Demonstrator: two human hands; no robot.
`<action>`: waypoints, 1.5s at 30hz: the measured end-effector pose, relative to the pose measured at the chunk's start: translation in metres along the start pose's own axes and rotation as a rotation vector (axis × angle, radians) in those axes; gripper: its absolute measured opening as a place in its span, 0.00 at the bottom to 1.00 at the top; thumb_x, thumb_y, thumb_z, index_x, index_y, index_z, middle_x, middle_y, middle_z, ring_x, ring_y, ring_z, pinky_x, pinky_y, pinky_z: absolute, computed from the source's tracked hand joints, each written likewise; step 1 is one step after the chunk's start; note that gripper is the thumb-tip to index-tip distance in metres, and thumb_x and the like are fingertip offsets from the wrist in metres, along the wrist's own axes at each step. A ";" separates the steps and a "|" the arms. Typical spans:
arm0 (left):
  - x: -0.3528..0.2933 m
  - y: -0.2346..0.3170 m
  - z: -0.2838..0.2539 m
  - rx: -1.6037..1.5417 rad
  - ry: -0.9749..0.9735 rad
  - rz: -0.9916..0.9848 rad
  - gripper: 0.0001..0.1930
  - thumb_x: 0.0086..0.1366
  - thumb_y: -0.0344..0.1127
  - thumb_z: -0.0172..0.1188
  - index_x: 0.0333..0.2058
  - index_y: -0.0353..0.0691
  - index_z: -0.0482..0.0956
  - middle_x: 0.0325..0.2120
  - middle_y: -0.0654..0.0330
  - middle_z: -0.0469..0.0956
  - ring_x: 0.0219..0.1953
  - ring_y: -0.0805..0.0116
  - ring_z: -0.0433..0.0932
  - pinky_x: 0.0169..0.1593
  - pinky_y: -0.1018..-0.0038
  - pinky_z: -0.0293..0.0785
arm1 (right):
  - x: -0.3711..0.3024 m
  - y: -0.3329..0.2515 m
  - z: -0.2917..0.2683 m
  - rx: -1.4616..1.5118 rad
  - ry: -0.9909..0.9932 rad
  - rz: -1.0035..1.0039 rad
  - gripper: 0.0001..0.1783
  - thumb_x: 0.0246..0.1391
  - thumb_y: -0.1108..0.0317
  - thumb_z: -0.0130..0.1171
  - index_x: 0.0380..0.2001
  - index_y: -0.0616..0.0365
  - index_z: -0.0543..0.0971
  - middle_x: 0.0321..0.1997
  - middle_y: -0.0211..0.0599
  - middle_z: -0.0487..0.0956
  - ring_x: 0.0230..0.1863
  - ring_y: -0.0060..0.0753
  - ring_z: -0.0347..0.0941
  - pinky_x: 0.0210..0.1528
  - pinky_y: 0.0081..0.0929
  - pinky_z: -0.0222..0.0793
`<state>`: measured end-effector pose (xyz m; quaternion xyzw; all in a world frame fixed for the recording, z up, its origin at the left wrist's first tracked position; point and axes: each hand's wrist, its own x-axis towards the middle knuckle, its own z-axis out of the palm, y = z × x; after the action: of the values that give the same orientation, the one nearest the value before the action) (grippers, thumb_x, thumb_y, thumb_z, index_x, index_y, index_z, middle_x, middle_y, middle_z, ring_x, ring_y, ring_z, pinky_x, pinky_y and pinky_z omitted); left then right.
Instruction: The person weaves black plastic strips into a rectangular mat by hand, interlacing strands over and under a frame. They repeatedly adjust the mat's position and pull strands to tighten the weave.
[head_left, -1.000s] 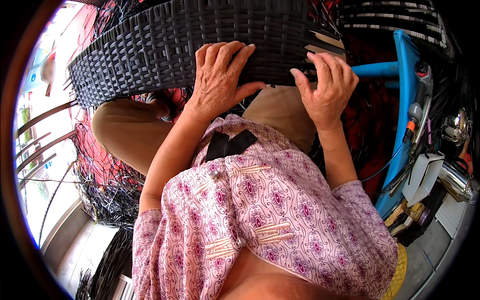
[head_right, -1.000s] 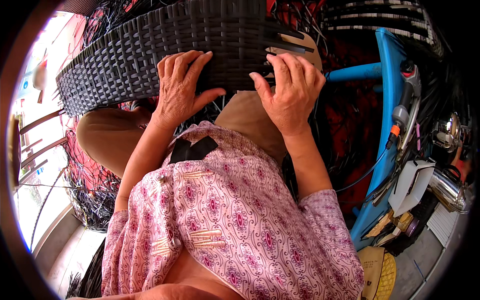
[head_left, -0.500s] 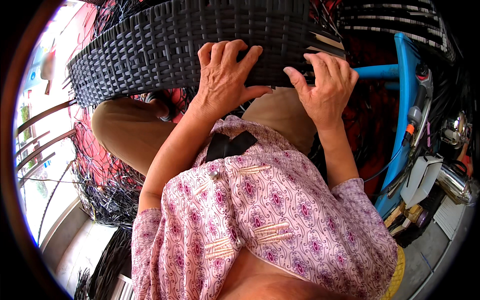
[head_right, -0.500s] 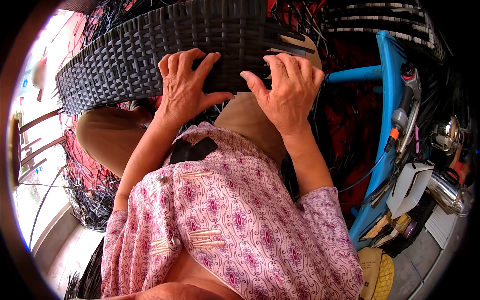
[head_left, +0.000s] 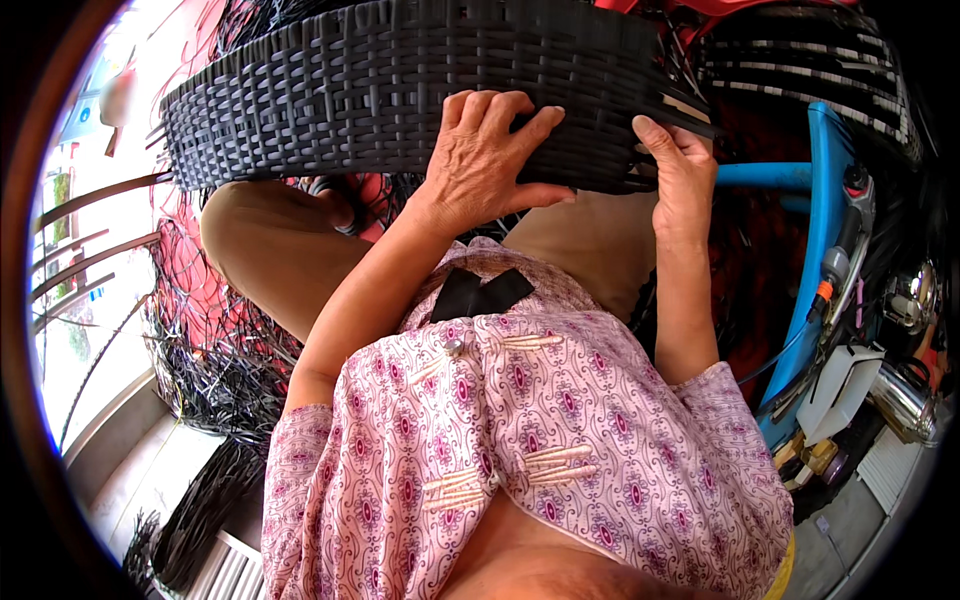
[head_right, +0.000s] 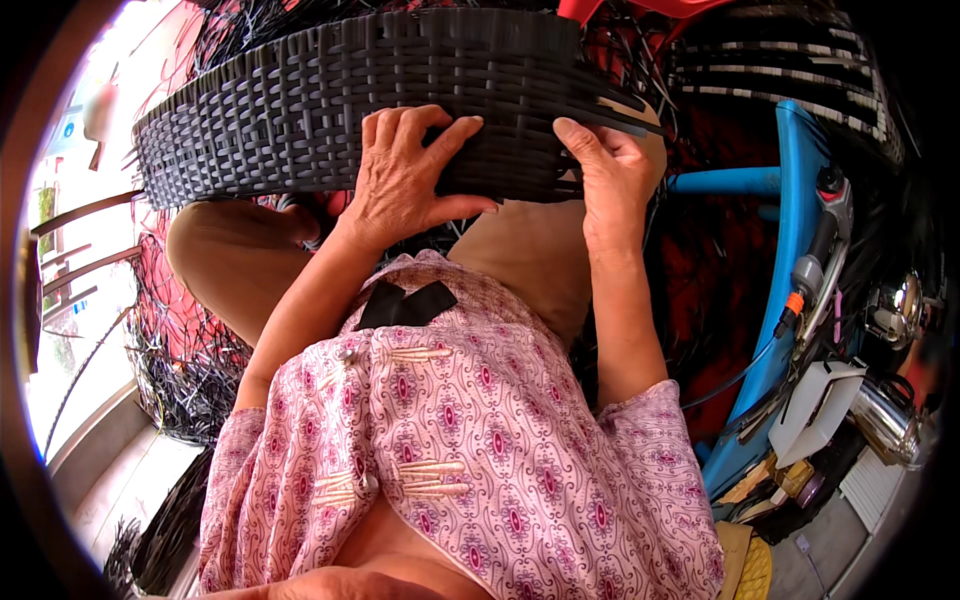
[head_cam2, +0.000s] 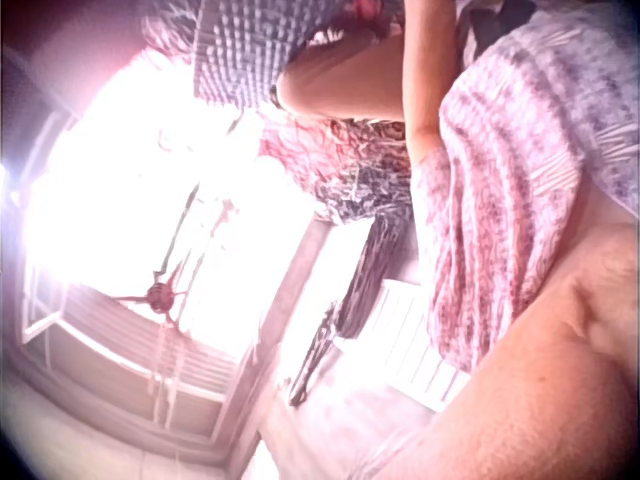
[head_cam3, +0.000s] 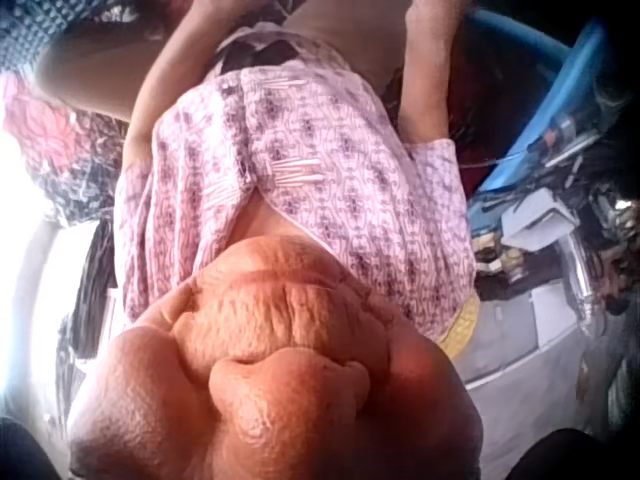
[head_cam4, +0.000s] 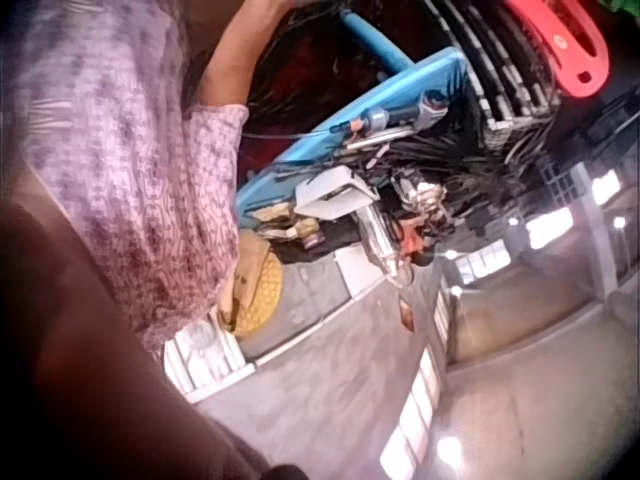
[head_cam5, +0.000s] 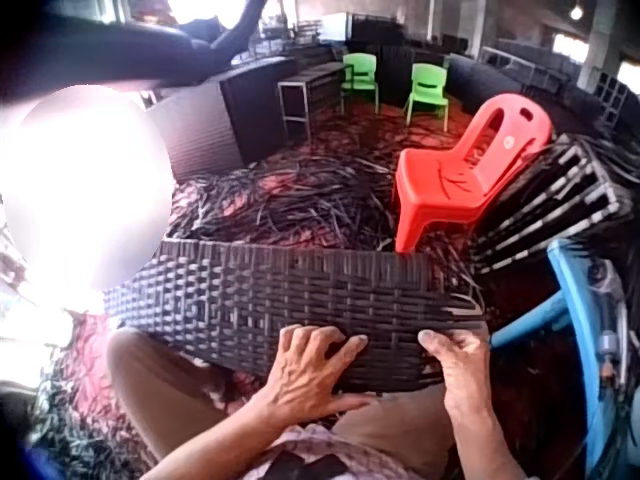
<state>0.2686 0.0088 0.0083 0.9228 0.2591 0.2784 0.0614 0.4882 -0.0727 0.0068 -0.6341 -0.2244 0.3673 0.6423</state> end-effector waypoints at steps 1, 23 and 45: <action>0.000 -0.001 -0.001 -0.007 -0.006 -0.007 0.42 0.49 0.70 0.67 0.56 0.49 0.77 0.47 0.59 0.70 0.50 0.56 0.68 0.57 0.57 0.61 | 0.003 0.001 0.000 0.019 -0.014 -0.007 0.13 0.52 0.71 0.75 0.38 0.67 0.85 0.37 0.29 0.85 0.37 0.18 0.77 0.45 0.17 0.72; -0.038 -0.029 -0.014 0.065 0.237 -0.194 0.33 0.54 0.61 0.67 0.48 0.39 0.78 0.46 0.56 0.72 0.50 0.55 0.70 0.58 0.56 0.64 | 0.015 0.013 0.012 -0.227 0.202 -0.214 0.20 0.52 0.59 0.77 0.30 0.68 0.83 0.31 0.34 0.82 0.34 0.22 0.75 0.42 0.21 0.71; -0.016 -0.027 -0.026 0.210 0.157 -0.249 0.16 0.59 0.48 0.71 0.40 0.45 0.81 0.40 0.58 0.76 0.49 0.54 0.72 0.55 0.58 0.62 | -0.009 -0.007 0.025 -0.411 -0.094 -0.157 0.19 0.46 0.52 0.71 0.30 0.58 0.82 0.19 0.37 0.80 0.24 0.32 0.79 0.32 0.34 0.74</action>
<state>0.2315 0.0234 0.0152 0.8605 0.4029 0.3110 -0.0220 0.4645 -0.0631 0.0174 -0.7145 -0.3728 0.2918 0.5152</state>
